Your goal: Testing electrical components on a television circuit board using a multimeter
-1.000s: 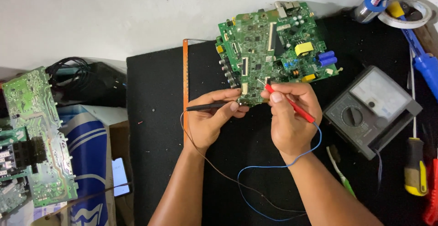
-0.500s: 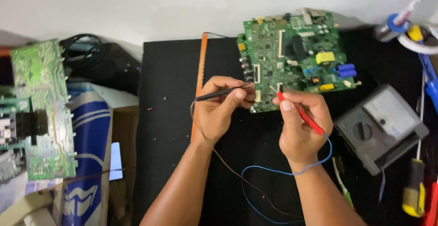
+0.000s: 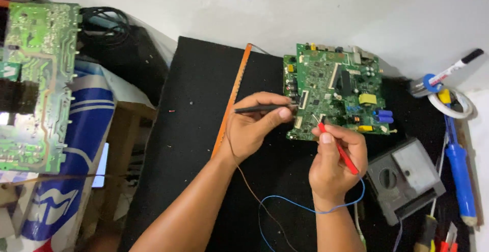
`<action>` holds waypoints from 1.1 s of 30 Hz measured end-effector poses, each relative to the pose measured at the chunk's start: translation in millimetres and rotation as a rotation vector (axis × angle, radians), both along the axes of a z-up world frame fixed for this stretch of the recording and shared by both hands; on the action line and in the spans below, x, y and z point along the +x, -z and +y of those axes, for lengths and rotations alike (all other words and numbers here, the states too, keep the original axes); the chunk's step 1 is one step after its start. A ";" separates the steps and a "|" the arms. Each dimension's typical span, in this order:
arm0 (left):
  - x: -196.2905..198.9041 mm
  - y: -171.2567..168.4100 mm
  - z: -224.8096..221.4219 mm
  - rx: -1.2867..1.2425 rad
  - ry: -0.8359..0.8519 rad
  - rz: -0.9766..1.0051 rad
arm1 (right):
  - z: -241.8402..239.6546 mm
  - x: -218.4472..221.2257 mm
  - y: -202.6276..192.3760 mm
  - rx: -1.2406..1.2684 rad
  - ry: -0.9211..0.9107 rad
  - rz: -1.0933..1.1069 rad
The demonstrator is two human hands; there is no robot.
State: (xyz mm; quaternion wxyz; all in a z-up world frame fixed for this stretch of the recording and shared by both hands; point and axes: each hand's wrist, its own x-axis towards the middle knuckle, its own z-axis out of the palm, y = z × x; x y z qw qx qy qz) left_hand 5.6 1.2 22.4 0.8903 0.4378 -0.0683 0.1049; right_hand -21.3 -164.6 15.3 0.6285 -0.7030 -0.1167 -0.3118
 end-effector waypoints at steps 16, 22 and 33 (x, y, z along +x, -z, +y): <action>-7.4 -11.1 -0.3 0.120 0.006 0.033 | 12.2 -3.7 -13.1 -0.090 -0.007 -0.086; -5.8 -8.2 1.8 0.135 -0.002 0.049 | 9.7 -2.2 -10.8 -0.085 -0.021 -0.102; -3.5 -2.3 0.7 0.179 -0.032 -0.005 | 10.2 -1.9 -9.9 -0.109 -0.027 -0.122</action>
